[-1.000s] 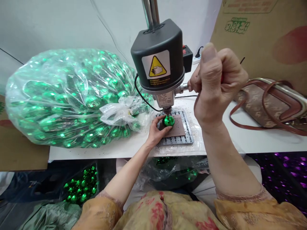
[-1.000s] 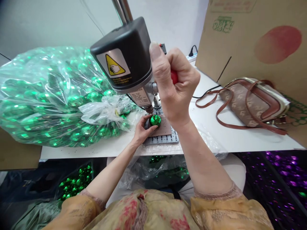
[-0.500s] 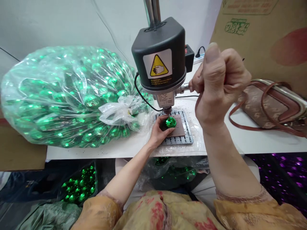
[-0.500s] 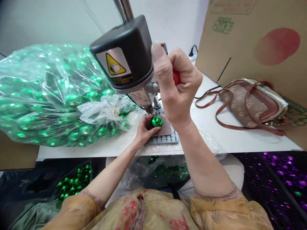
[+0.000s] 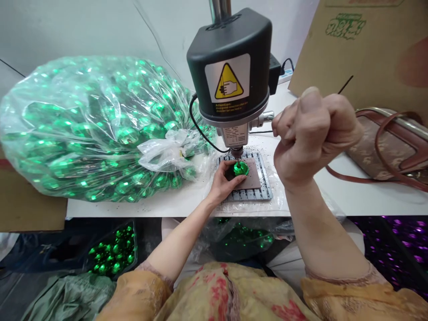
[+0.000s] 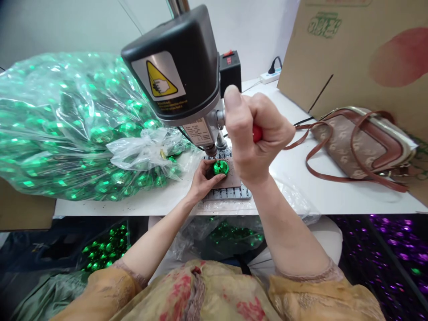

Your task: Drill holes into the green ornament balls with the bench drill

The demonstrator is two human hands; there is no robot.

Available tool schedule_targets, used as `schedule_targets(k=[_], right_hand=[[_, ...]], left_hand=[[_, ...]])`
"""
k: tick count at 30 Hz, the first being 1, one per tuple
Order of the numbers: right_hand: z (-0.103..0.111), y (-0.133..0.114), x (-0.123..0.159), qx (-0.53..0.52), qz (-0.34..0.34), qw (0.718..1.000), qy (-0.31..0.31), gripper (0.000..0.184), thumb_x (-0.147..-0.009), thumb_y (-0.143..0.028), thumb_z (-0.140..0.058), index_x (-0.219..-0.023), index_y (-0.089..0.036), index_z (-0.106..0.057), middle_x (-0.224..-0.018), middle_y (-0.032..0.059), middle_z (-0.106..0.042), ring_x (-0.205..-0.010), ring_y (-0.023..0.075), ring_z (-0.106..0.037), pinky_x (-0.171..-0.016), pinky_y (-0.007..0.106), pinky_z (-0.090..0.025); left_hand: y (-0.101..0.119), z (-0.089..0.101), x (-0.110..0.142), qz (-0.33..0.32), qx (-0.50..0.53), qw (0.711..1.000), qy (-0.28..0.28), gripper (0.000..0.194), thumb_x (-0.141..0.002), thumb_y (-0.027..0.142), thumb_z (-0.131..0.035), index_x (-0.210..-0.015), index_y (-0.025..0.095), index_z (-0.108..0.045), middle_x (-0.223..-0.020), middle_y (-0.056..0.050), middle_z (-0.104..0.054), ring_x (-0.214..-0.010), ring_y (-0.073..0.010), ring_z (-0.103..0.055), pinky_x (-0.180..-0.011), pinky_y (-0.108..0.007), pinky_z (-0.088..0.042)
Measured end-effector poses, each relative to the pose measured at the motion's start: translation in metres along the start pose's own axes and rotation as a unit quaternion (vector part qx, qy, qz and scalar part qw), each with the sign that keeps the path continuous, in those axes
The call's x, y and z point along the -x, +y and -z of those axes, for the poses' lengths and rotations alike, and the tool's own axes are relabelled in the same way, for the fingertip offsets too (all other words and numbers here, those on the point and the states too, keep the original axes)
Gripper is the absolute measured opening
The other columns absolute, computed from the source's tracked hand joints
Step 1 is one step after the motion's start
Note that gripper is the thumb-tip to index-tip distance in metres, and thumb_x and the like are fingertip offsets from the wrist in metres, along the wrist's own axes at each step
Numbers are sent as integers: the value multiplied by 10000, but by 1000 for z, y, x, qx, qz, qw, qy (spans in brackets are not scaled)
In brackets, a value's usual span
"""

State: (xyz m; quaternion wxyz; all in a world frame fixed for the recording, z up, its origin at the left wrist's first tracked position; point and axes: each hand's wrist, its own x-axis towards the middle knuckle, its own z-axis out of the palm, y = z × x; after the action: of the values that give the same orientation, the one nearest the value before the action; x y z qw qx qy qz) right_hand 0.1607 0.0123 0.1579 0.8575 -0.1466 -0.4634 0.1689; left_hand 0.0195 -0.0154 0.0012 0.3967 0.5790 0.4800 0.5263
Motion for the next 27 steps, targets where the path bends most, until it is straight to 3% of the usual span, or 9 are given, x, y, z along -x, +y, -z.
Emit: schedule_targets(k=[4, 10, 17, 22, 27], right_hand=[[4, 1, 2, 22, -4, 1000, -14, 551, -915, -412, -618, -578, -198, -238, -499, -48, -229, -442, 55, -262, -469, 291, -288], [7, 7, 5, -13, 44, 999, -11, 554, -909, -304, -619, -580, -166, -194, -480, -59, -205, -419, 34, -239, -454, 272, -268], [17, 15, 15, 21, 70, 997, -20, 538, -908, -308, -607, -576, -188, -201, -475, -73, -201, -402, 25, -258, -442, 249, -299], [23, 22, 22, -29, 126, 990, -49, 514, -899, -186, -571, -596, -169, -156, -477, -67, -192, -400, 17, -249, -457, 237, -317], [3, 9, 2, 17, 56, 998, 28, 569, -916, -280, -609, -584, -184, -158, -472, -64, -209, -400, 22, -282, -431, 251, -262]], left_hand=[[1, -1, 0, 3, 0, 1000, -1, 593, -735, 540, -876, -1139, 208, -597, -1145, -85, -720, -1089, -247, -695, -993, -411, -543], [-1, -1, 1, 1, -2, 1000, 3, 601, -738, 552, -871, -1144, 202, -599, -1161, -93, -714, -1094, -250, -690, -992, -408, -537], [-3, 1, 0, -2, -15, 1000, 3, 622, -738, 584, -860, -1152, 202, -597, -1125, -86, -716, -1061, -246, -688, -945, -396, -543], [-4, 1, 1, -11, -15, 1000, 4, 607, -745, 555, -866, -1166, 205, -604, -1180, -97, -711, -1108, -253, -680, -987, -401, -525], [-5, -1, -1, -12, -16, 1000, 10, 588, -745, 536, -871, -1149, 199, -609, -1150, -95, -719, -1079, -247, -691, -960, -395, -542]])
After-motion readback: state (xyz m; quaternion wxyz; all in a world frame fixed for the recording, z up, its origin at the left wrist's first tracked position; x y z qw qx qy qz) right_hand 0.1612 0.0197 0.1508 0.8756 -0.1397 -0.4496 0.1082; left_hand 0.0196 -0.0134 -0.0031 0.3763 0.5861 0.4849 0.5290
